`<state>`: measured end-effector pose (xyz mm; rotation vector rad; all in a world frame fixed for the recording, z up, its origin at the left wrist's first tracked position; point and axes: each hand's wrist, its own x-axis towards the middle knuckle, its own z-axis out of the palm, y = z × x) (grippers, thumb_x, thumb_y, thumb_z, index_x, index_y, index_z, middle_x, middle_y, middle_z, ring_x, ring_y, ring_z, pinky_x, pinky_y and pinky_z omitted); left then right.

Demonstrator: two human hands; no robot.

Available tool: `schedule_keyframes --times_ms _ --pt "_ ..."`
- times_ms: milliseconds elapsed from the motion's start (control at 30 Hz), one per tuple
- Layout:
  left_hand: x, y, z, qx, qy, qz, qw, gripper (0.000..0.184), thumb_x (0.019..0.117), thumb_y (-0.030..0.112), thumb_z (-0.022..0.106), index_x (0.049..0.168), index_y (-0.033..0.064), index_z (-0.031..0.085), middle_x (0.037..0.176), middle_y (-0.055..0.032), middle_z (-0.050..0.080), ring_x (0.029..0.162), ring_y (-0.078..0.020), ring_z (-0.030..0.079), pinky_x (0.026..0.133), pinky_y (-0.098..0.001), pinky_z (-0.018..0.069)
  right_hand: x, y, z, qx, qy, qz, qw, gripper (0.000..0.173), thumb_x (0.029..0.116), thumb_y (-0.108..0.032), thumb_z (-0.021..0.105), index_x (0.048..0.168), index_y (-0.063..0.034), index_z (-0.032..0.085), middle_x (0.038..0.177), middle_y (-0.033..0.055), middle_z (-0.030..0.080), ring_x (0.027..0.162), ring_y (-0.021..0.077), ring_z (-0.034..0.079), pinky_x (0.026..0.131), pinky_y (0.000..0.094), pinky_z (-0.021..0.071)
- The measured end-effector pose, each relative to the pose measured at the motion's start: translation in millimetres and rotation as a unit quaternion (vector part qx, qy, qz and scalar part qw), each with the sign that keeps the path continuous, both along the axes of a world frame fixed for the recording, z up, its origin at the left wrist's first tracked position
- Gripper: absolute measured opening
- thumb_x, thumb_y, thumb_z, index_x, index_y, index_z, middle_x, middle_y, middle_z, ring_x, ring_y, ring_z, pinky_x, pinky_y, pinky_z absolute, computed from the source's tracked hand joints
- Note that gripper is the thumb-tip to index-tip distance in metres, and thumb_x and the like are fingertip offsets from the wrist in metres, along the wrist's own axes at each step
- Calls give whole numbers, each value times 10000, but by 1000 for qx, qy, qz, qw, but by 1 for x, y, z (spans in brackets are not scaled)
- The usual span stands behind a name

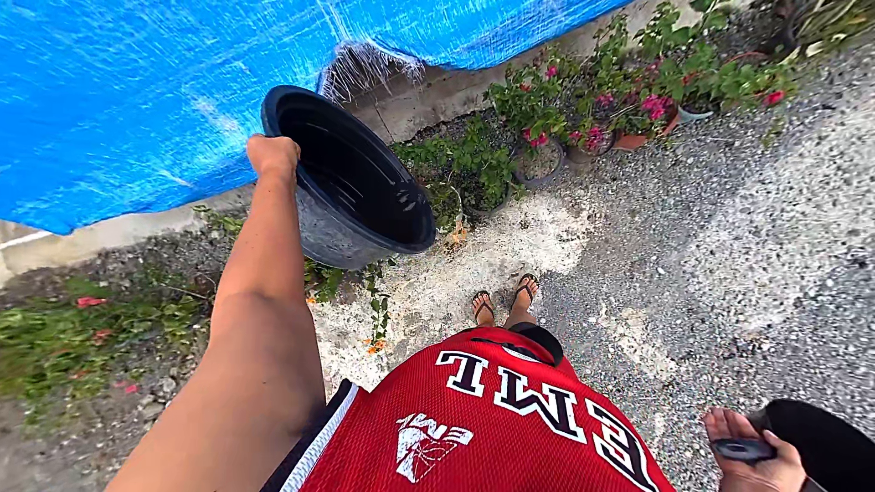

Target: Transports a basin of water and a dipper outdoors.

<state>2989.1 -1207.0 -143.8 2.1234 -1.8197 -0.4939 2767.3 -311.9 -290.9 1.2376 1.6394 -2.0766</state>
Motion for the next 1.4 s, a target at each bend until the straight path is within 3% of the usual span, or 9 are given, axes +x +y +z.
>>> schedule_keyframes --times_ms 133,233,367,467,667,867,1067,1400 --pt "-2 3 1 -12 45 14 999 540 700 124 798 1203 1 646 1215 -217 667 1153 -351 642 942 -595 520 -11 3 0 7 9 1 1000 364 1086 -341 336 1176 -48 534 990 95 706 896 234 733 830 419 620" --pt "-3 10 6 -13 139 22 990 539 656 29 788 1167 -6 621 1149 -189 650 1033 -303 638 844 -543 532 -23 2 -3 -2 13 -10 1000 380 1086 -353 339 1186 -44 537 996 91 704 901 229 727 837 419 612" --pt "-6 16 14 -4 216 21 976 566 672 15 766 1212 -12 597 1177 -186 637 1026 -290 631 825 -523 551 -39 0 1 -13 17 6 1000 389 1094 -359 303 1172 -56 535 969 66 697 879 198 725 829 382 612" --pt "-21 20 14 -11 233 8 972 529 659 17 761 1163 -9 602 1141 -174 650 1004 -281 641 812 -517 561 -50 7 0 -16 20 10 1000 389 1089 -353 310 1147 -50 545 952 72 706 860 217 731 806 394 619" --pt "-81 39 12 -2 175 -36 984 492 680 25 774 1142 -17 611 1123 -195 654 998 -304 645 825 -548 546 -66 31 1 -16 24 -12 1000 404 1091 -353 307 1183 -40 547 993 81 709 892 220 732 829 391 616" --pt "-155 55 3 4 52 -90 995 521 725 132 785 1198 -32 641 1204 -254 663 1138 -404 645 932 -645 520 -69 56 3 -7 20 -41 999 408 1102 -358 296 1223 -43 524 1031 93 702 921 217 727 843 399 610" --pt "-214 75 -6 16 -63 -123 990 534 837 257 711 1270 -41 616 1299 -259 641 1252 -398 614 1012 -627 501 -63 81 -8 -16 18 -59 998 391 1101 -345 297 1198 -48 532 988 74 720 899 212 737 834 387 614" --pt "-264 98 -11 7 -131 -135 982 580 863 294 663 1336 -27 569 1317 -227 649 1249 -370 631 992 -613 521 -58 115 -27 -21 15 -89 996 392 1102 -352 310 1158 -44 546 947 90 737 869 228 751 802 413 631"
